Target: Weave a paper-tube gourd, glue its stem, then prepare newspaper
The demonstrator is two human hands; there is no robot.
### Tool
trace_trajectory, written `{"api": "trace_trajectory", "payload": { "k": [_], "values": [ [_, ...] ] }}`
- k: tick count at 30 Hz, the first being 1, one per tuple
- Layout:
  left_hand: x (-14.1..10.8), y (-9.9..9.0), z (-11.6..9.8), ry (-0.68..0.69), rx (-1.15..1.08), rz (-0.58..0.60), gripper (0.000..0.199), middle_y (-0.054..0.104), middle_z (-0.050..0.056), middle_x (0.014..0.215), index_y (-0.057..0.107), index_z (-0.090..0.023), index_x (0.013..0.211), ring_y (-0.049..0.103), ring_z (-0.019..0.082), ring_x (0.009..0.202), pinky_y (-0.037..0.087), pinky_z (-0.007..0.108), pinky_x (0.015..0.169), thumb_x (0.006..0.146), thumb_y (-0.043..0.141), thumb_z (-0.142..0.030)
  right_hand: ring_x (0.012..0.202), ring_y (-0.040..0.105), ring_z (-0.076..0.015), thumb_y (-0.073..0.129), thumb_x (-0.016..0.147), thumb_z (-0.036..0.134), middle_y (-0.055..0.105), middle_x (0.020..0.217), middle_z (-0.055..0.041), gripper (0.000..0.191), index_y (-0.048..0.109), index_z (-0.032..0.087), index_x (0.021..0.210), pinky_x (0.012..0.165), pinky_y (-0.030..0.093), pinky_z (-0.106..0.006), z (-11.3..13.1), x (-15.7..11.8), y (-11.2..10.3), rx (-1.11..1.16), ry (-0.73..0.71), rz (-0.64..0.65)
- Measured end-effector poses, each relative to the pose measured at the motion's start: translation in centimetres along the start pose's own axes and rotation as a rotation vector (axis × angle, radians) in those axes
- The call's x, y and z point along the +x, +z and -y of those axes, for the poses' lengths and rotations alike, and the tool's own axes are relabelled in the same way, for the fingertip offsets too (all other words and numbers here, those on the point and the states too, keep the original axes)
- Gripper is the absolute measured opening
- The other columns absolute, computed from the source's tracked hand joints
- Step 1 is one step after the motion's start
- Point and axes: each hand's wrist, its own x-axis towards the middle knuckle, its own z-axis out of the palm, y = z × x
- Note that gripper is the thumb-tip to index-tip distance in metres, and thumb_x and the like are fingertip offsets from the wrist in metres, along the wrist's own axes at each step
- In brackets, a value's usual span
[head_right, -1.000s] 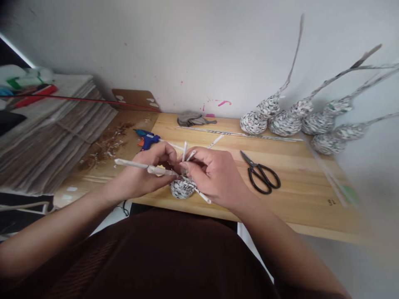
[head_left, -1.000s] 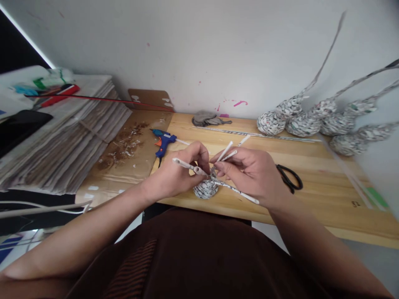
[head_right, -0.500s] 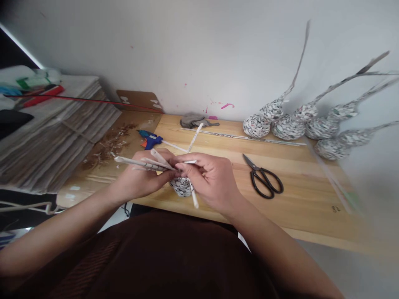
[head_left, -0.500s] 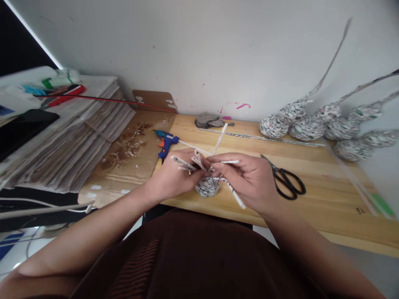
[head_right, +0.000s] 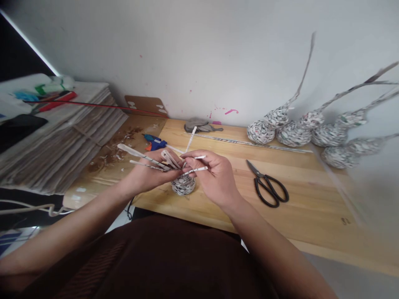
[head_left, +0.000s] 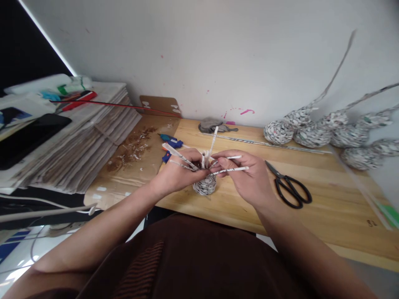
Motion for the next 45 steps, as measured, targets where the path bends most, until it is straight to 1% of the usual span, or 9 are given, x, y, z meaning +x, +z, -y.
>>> {"api": "trace_trajectory", "payload": {
  "k": [7, 11, 14, 20, 25, 31, 36, 40, 45],
  "values": [
    [-0.1, 0.7, 0.9, -0.066, -0.092, -0.069, 0.006, 0.069, 0.005, 0.082, 0.075, -0.016, 0.080, 0.065, 0.017, 0.082, 0.052, 0.032, 0.078, 0.076, 0.075, -0.021, 0.081, 0.076, -0.0195, 0.062, 0.095, 0.044, 0.078, 0.091, -0.0054, 0.029, 0.074, 0.022, 0.109, 0.071, 0.061, -0.033, 0.0, 0.2, -1.4, -0.182, 0.000, 0.011],
    [-0.2, 0.7, 0.8, -0.111, -0.149, -0.094, 0.007, 0.071, 0.007, 0.089, 0.075, -0.017, 0.079, 0.067, 0.019, 0.091, 0.053, 0.034, 0.085, 0.074, 0.076, -0.022, 0.096, 0.072, -0.0281, 0.061, 0.092, 0.044, 0.077, 0.105, -0.0092, 0.029, 0.074, 0.023, 0.107, 0.080, 0.056, -0.041, 0.6, -1.7, -7.1, -0.932, -0.112, -0.101],
    [-0.2, 0.6, 0.7, -0.128, -0.198, -0.068, 0.007, 0.073, 0.008, 0.094, 0.075, -0.017, 0.078, 0.068, 0.020, 0.095, 0.053, 0.035, 0.089, 0.074, 0.076, -0.022, 0.083, 0.070, -0.0331, 0.050, 0.091, 0.040, 0.076, 0.086, -0.0116, 0.029, 0.072, 0.021, 0.087, 0.070, 0.051, -0.045, -0.3, -3.8, -12.4, -1.421, 0.100, -0.111],
    [-0.1, 0.9, 0.8, -0.247, -0.277, -0.016, 0.009, 0.075, 0.006, 0.091, 0.074, -0.016, 0.080, 0.069, 0.016, 0.082, 0.056, 0.028, 0.075, 0.074, 0.074, -0.023, 0.090, 0.071, -0.0342, 0.052, 0.084, 0.042, 0.077, 0.103, -0.0150, 0.034, 0.069, 0.019, 0.102, 0.069, 0.051, -0.043, -2.3, -7.4, -17.0, -1.390, 0.286, -0.124],
    [-0.1, 1.1, 0.5, -0.467, -0.400, 0.056, 0.022, 0.071, 0.002, 0.077, 0.073, -0.014, 0.093, 0.059, 0.009, 0.051, 0.048, 0.019, 0.042, 0.075, 0.073, -0.026, 0.081, 0.072, -0.0383, 0.060, 0.077, 0.047, 0.077, 0.091, -0.0159, 0.033, 0.068, 0.020, 0.095, 0.063, 0.051, -0.046, -1.8, -7.3, -17.6, -1.393, 0.529, -0.174],
    [-0.2, 1.1, 0.7, -0.484, -0.441, 0.069, 0.022, 0.069, 0.001, 0.072, 0.072, -0.013, 0.092, 0.055, 0.007, 0.045, 0.048, 0.018, 0.037, 0.075, 0.073, -0.027, 0.075, 0.072, -0.0337, 0.068, 0.070, 0.052, 0.074, 0.081, -0.0106, 0.032, 0.065, 0.024, 0.086, 0.062, 0.055, -0.044, -0.6, -7.8, -16.3, -1.095, 0.578, -0.111],
    [-0.4, 1.2, 0.8, -0.457, -0.440, 0.068, 0.023, 0.070, 0.003, 0.075, 0.072, -0.013, 0.092, 0.057, 0.008, 0.046, 0.048, 0.017, 0.037, 0.075, 0.074, -0.028, 0.071, 0.066, -0.0200, 0.062, 0.088, 0.048, 0.067, 0.082, -0.0055, 0.025, 0.057, 0.023, 0.092, 0.061, 0.056, -0.032, 0.8, -8.6, -11.9, -0.594, 0.347, 0.179],
    [-0.6, 1.1, 0.7, -0.456, -0.445, 0.057, 0.022, 0.071, 0.003, 0.077, 0.073, -0.013, 0.091, 0.059, 0.009, 0.050, 0.050, 0.017, 0.038, 0.074, 0.075, -0.027, 0.056, 0.055, -0.0143, 0.067, 0.086, 0.041, 0.061, 0.067, 0.0010, 0.020, 0.058, 0.023, 0.087, 0.050, 0.043, -0.026, 1.1, -7.3, -8.5, -0.963, 0.110, 0.191],
    [-0.9, 0.9, 0.7, -0.425, -0.442, 0.064, 0.019, 0.072, 0.003, 0.078, 0.073, -0.014, 0.090, 0.062, 0.009, 0.053, 0.051, 0.016, 0.040, 0.075, 0.074, -0.026, 0.078, 0.071, -0.0217, 0.065, 0.088, 0.037, 0.075, 0.091, -0.0054, 0.023, 0.065, 0.020, 0.103, 0.064, 0.048, -0.031, 1.7, -5.3, -6.8, -1.356, -0.387, 0.144]
  ]
}}
